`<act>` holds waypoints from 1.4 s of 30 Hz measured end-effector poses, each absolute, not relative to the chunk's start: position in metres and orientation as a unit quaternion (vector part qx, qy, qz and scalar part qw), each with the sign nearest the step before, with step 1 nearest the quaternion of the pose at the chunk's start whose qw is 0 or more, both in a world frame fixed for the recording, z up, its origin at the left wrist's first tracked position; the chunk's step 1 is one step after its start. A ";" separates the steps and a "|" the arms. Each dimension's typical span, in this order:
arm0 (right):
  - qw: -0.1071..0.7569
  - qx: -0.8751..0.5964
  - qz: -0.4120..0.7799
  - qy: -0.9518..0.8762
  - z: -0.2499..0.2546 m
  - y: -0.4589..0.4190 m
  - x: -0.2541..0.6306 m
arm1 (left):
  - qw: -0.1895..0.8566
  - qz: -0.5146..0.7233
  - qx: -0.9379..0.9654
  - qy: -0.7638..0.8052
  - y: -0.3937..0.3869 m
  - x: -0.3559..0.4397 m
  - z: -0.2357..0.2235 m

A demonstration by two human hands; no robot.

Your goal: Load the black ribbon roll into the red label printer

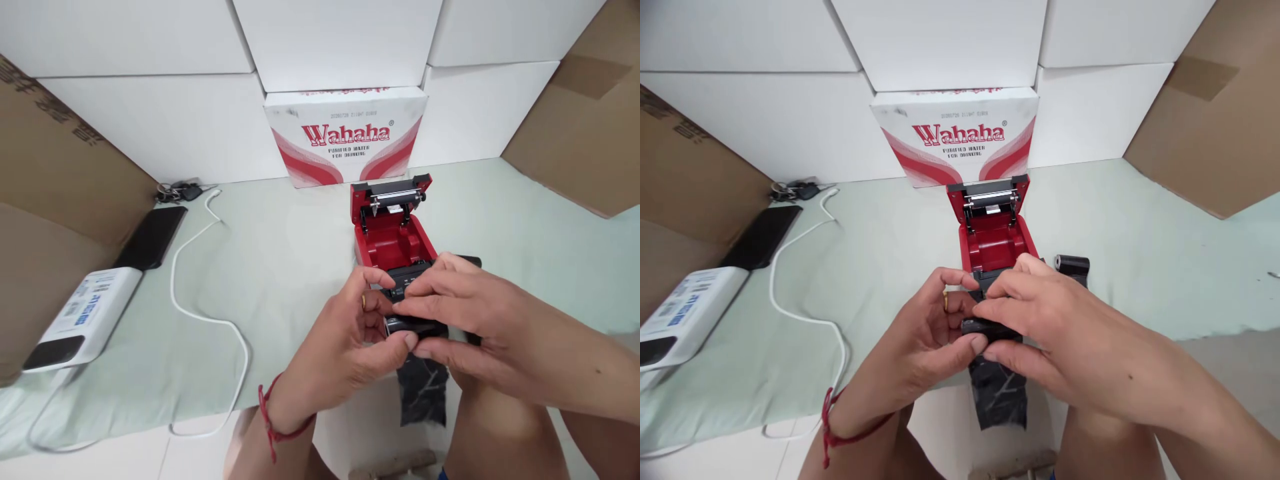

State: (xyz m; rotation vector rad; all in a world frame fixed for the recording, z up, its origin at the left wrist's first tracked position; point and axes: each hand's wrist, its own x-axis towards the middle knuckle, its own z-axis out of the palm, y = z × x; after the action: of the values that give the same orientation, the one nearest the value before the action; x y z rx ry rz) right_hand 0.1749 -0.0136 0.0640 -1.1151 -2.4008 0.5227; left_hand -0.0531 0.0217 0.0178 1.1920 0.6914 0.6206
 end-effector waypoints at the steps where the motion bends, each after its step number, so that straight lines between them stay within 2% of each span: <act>1: 0.207 -0.410 0.193 -0.867 0.064 -0.013 0.176 | 0.725 0.295 0.541 0.309 0.020 -0.052 0.017; 4: 0.210 -0.424 0.198 -0.859 0.076 -0.008 0.182 | 0.696 0.365 0.549 0.286 0.014 -0.049 0.014; 6: 0.239 -0.445 0.186 -0.842 0.086 0.003 0.188 | 0.630 0.434 0.565 0.310 0.012 -0.047 0.011; 10: 0.263 -0.528 0.194 -0.783 0.083 0.041 0.196 | 0.367 0.522 0.654 0.407 0.011 -0.041 -0.001; 12: 0.247 -0.553 0.214 -0.766 0.071 0.061 0.194 | 0.237 0.523 0.712 0.403 0.011 -0.036 -0.009; 14: 0.213 -0.563 0.217 -0.769 0.059 0.076 0.189 | 0.154 0.512 0.752 0.386 0.010 -0.030 -0.015; 23: 0.021 -0.591 0.136 -0.795 0.058 0.096 0.169 | 0.097 0.478 0.801 0.348 0.007 -0.008 -0.028; 30: -0.040 -0.610 0.104 -0.785 0.054 0.104 0.165 | 0.084 0.496 0.785 0.362 0.012 0.003 -0.032; 32: 0.001 -0.600 0.126 -0.790 0.054 0.098 0.168 | 0.068 0.499 0.782 0.367 0.012 0.004 -0.031; 35: 0.158 -0.552 0.164 -0.802 0.057 0.082 0.174 | 0.044 0.506 0.776 0.374 0.011 0.006 -0.030; 39: 0.406 -0.556 0.018 -0.725 0.061 0.073 0.186 | 0.030 0.509 0.768 0.388 0.007 0.008 -0.029; 40: 0.432 -0.557 -0.026 -0.709 0.060 0.077 0.189 | 0.026 0.512 0.766 0.388 0.006 0.009 -0.029; 42: 0.430 -0.550 -0.077 -0.712 0.056 0.087 0.196 | 0.022 0.522 0.764 0.379 0.004 0.010 -0.030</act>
State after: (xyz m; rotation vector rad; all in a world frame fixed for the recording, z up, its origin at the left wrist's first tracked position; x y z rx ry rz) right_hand 0.1961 0.0874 0.0556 -1.3728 -1.7766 -0.1919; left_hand 0.0103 0.0041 -0.0304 2.3680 1.1737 1.6163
